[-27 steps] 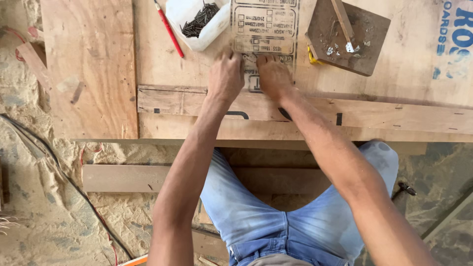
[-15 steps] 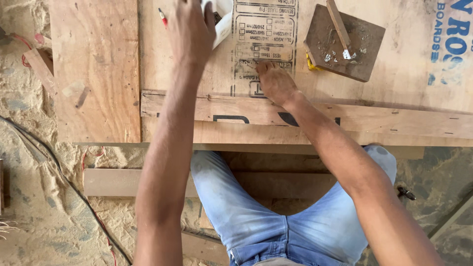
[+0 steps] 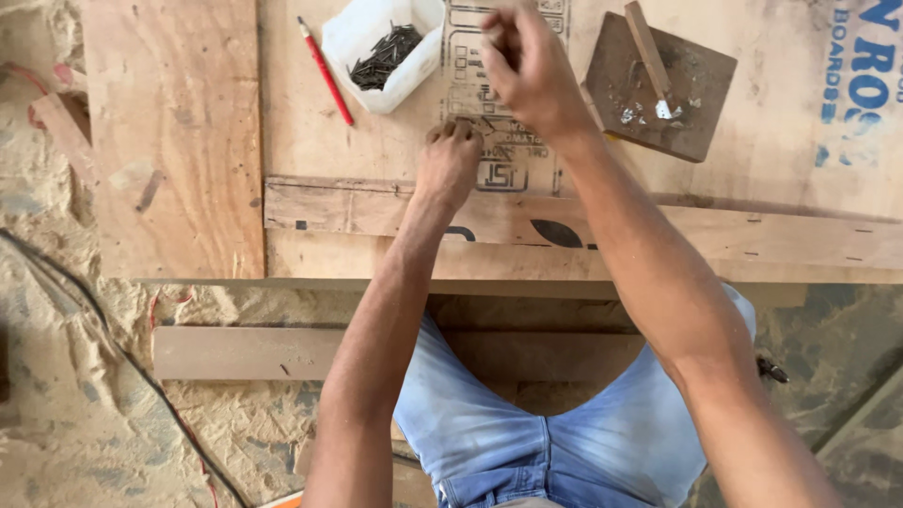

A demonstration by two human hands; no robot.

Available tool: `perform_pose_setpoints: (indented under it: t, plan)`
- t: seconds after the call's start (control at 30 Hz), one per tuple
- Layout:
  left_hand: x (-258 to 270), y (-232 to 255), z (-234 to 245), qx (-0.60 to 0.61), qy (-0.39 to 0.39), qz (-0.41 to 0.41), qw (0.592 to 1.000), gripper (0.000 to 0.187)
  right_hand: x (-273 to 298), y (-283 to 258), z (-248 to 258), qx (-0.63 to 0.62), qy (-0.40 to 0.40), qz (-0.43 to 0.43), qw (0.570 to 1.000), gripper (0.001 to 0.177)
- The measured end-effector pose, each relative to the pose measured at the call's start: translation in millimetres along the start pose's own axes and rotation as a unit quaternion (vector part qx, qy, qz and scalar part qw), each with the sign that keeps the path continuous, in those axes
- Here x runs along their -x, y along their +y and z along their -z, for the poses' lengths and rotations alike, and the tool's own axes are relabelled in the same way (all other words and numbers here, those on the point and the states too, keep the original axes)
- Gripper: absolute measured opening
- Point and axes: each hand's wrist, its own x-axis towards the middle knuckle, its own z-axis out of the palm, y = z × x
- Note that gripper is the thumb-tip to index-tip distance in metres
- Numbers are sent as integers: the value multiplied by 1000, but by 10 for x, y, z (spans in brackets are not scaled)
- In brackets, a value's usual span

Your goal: The person applies white adhesive to a wooden board using a wooden spreader and their fingers, spreading the glue across the surface of the wood.

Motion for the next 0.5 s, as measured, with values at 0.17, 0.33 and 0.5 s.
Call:
perform_pose_setpoints:
  t: [0.17,0.33,0.5]
  plan:
    - [-40,27,-154,-125,-45,-49,990,29,-694,-58,-460,141,71,222,962,17]
    - [-95,23,-203,-167,-85,-46,981,31,-347,319,-288,165,135,38,976,16]
    - [-121,-109,82,40,-6,23,999,22,536,508,-169,321,-48,-65,944,14]
